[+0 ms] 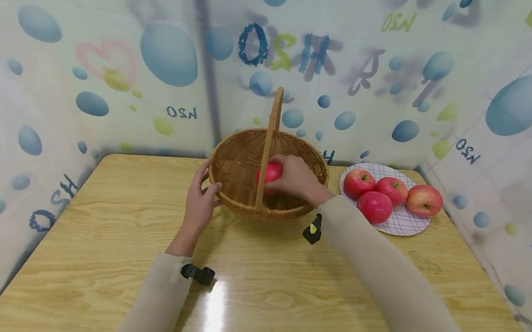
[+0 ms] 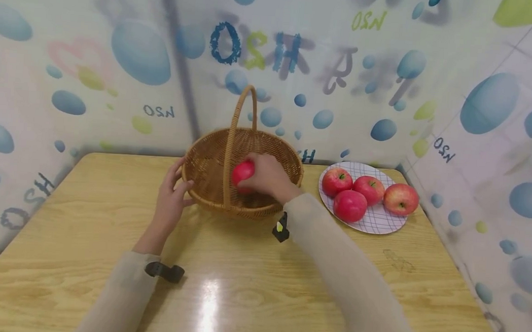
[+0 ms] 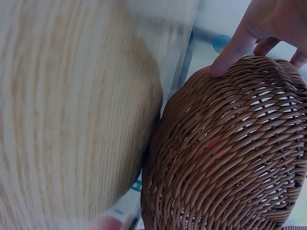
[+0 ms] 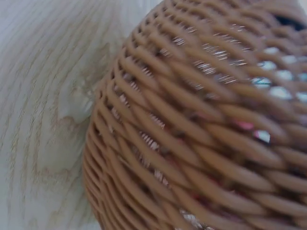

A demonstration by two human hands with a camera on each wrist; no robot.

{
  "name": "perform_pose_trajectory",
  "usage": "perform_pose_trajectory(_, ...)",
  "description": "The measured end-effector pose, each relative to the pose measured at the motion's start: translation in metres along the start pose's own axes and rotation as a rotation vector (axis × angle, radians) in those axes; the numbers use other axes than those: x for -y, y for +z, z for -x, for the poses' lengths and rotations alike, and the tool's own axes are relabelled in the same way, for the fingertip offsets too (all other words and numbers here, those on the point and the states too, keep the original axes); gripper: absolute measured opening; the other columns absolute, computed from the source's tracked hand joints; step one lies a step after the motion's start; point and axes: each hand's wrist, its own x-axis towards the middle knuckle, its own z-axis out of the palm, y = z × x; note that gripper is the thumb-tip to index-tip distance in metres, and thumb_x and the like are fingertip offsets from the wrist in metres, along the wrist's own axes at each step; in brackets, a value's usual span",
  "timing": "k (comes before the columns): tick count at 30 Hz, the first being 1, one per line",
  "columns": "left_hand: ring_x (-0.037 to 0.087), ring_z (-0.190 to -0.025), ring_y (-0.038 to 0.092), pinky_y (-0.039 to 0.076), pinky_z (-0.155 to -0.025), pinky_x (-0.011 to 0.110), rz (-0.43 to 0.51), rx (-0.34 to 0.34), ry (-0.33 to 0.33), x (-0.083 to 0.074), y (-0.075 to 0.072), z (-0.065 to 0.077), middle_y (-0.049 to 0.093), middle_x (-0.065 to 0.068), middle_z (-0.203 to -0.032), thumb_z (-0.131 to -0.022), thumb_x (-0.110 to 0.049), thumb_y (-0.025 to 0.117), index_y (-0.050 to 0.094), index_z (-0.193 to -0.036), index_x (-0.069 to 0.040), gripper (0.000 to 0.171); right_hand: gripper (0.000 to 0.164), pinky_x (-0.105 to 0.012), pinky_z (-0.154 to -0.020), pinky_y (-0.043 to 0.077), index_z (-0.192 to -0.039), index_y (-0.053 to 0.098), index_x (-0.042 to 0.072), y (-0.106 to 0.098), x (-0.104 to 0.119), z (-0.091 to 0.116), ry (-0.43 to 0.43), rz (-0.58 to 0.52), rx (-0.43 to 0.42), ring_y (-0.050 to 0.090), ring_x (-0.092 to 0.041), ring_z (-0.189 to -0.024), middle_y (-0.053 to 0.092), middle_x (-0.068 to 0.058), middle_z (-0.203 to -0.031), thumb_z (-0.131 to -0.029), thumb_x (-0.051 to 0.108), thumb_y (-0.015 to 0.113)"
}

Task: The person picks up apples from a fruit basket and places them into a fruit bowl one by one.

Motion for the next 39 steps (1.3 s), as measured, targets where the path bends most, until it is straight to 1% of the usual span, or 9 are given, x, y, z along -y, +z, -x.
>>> perform_pose_trajectory(5,0.039,-0.134,0.052,0.062,-0.077,0.025,0.012,-0.003,0.002,0.001,-0.002,0.001,0.027,0.011,-0.164,-0.103,-0.017,0.046,0.028,-0.160,-0.035,0.062,0.065,-0.043,-0.092,0.058,-0.134,0.062,0.013,-0.010,0.005,0.013,0.025,0.000,-0.033,0.061,-0.027,-0.114,0.066,-0.010,-0.124,-0.078,0.036,0.084)
perform_pose_trajectory(9,0.040,-0.134,0.052,0.061,-0.075,0.022,0.017,-0.002,0.008,0.003,-0.003,0.000,0.026,0.011,-0.164,-0.103,-0.017,0.046,0.028,-0.160,-0.034,0.061,0.062,-0.045,-0.092,0.059,-0.134,0.062,0.013,-0.019,0.003,0.024,0.035,-0.052,-0.076,0.061,-0.029,-0.115,0.066,-0.010,-0.127,-0.079,0.033,0.083)
perform_pose_trajectory(17,0.041,-0.135,0.051,0.062,-0.080,0.028,-0.003,0.008,0.009,0.003,-0.002,0.000,0.024,0.012,-0.165,-0.104,-0.017,0.046,0.027,-0.160,-0.034,0.062,0.063,-0.049,-0.091,0.060,-0.137,0.060,0.015,-0.037,-0.008,0.053,0.060,-0.162,-0.164,0.062,-0.031,-0.115,0.064,-0.010,-0.132,-0.081,0.033,0.082)
perform_pose_trajectory(20,0.041,-0.135,0.050,0.062,-0.080,0.028,-0.007,0.012,0.012,0.001,-0.001,0.001,0.023,0.012,-0.165,-0.104,-0.018,0.045,0.026,-0.161,-0.034,0.062,0.064,-0.049,-0.089,0.060,-0.139,0.059,0.016,-0.044,-0.010,0.066,0.068,-0.198,-0.204,0.062,-0.031,-0.113,0.063,-0.010,-0.132,-0.081,0.031,0.083)
perform_pose_trajectory(24,0.040,-0.136,0.051,0.062,-0.080,0.027,-0.013,0.014,0.008,-0.002,0.000,0.002,0.024,0.012,-0.165,-0.105,-0.019,0.045,0.027,-0.160,-0.035,0.061,0.065,-0.050,-0.087,0.061,-0.141,0.058,0.017,-0.050,-0.014,0.082,0.084,-0.235,-0.230,0.062,-0.033,-0.113,0.061,-0.010,-0.135,-0.082,0.030,0.083)
perform_pose_trajectory(28,0.040,-0.135,0.051,0.062,-0.083,0.031,-0.020,0.012,0.008,-0.002,0.000,0.003,0.025,0.011,-0.165,-0.105,-0.020,0.045,0.027,-0.160,-0.036,0.060,0.067,-0.051,-0.087,0.061,-0.143,0.057,0.019,-0.054,-0.017,0.097,0.111,-0.230,-0.262,0.062,-0.036,-0.117,0.056,-0.011,-0.142,-0.082,0.030,0.083)
perform_pose_trajectory(32,0.040,-0.136,0.051,0.062,-0.085,0.035,-0.023,0.008,0.010,-0.002,0.000,0.002,0.025,0.011,-0.165,-0.105,-0.020,0.044,0.027,-0.160,-0.036,0.060,0.067,-0.050,-0.086,0.061,-0.142,0.058,0.020,-0.058,-0.021,0.111,0.125,-0.212,-0.309,0.063,-0.036,-0.114,0.056,-0.011,-0.143,-0.081,0.030,0.084)
perform_pose_trajectory(35,0.040,-0.136,0.051,0.062,-0.083,0.034,-0.028,0.004,0.009,0.000,0.000,0.001,0.026,0.011,-0.165,-0.104,-0.019,0.045,0.027,-0.160,-0.035,0.061,0.066,-0.048,-0.084,0.061,-0.141,0.058,0.021,-0.060,-0.026,0.122,0.119,-0.213,-0.343,0.064,-0.034,-0.111,0.058,-0.010,-0.139,-0.081,0.032,0.084)
perform_pose_trajectory(39,0.040,-0.135,0.051,0.062,-0.079,0.028,-0.030,0.001,0.010,0.001,-0.001,0.001,0.026,0.011,-0.164,-0.104,-0.018,0.045,0.027,-0.160,-0.035,0.061,0.066,-0.053,-0.085,0.061,-0.142,0.058,0.022,-0.063,-0.031,0.135,0.118,-0.203,-0.378,0.062,-0.036,-0.115,0.058,-0.011,-0.139,-0.082,0.033,0.084)
